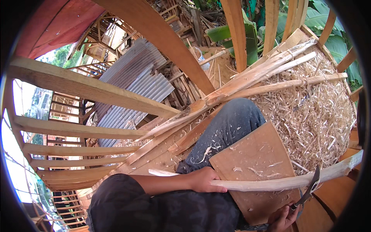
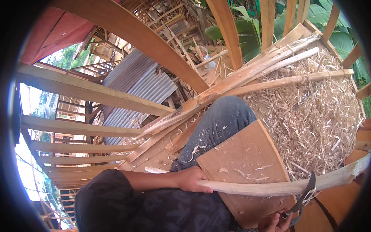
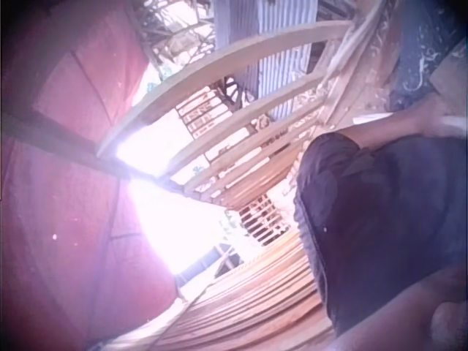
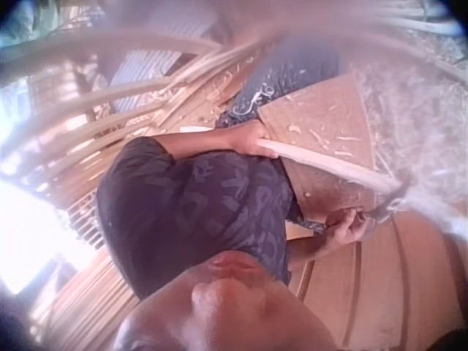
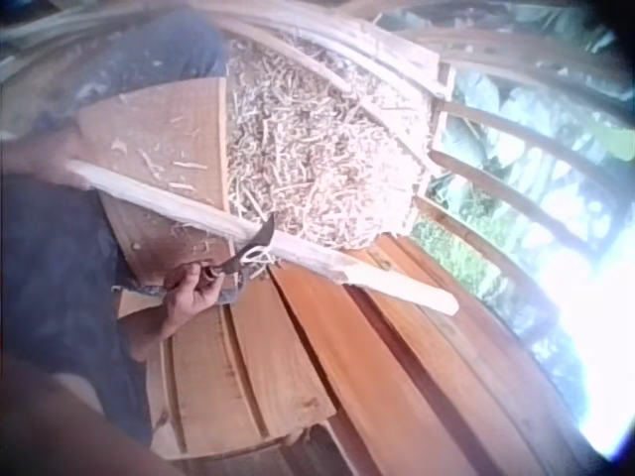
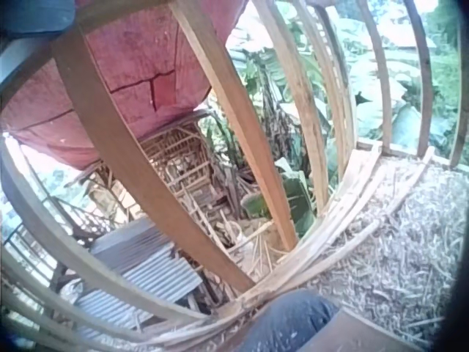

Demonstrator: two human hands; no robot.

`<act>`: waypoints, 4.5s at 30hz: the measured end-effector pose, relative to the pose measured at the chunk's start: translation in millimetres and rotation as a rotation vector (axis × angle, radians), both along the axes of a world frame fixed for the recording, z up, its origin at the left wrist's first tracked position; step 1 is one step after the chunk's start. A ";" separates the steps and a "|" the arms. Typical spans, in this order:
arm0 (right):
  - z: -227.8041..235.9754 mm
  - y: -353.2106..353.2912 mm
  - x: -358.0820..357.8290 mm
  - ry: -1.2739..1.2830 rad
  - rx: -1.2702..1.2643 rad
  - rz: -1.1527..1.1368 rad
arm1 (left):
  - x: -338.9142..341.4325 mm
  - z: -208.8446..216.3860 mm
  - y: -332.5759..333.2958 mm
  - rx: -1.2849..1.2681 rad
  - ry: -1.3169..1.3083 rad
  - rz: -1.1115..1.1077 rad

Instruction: The person sits on the floor of a wooden structure and uses a curved knife to shave and shape a long wooden pole. They hold the pole against a flat board on their lap and repeatedly scrape the surface, producing wood shavings that accumulate on the floor.

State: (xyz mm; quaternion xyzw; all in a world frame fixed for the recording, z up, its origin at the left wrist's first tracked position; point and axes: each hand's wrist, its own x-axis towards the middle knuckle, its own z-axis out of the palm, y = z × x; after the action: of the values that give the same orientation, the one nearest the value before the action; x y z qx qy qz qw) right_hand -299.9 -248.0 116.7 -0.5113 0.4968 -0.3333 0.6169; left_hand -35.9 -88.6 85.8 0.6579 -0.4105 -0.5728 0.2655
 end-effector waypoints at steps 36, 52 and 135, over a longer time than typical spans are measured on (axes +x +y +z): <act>8.3 -5.4 -1.1 0.104 0.038 0.552 | 0.0 -11.1 6.2 0.118 -0.072 0.006; 25.1 -22.7 -9.8 -0.117 0.196 -0.021 | 0.0 -11.0 8.5 0.044 -0.051 0.018; 22.0 15.5 33.8 1.301 -0.437 0.117 | -10.0 -17.8 10.4 -0.003 -0.190 0.031</act>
State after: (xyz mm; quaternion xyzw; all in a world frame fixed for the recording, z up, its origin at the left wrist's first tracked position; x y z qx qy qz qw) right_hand -266.1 -232.5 138.8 -0.7461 0.6592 -0.0173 0.0928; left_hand -45.9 -78.2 68.1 0.7151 -0.4246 -0.5031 0.2350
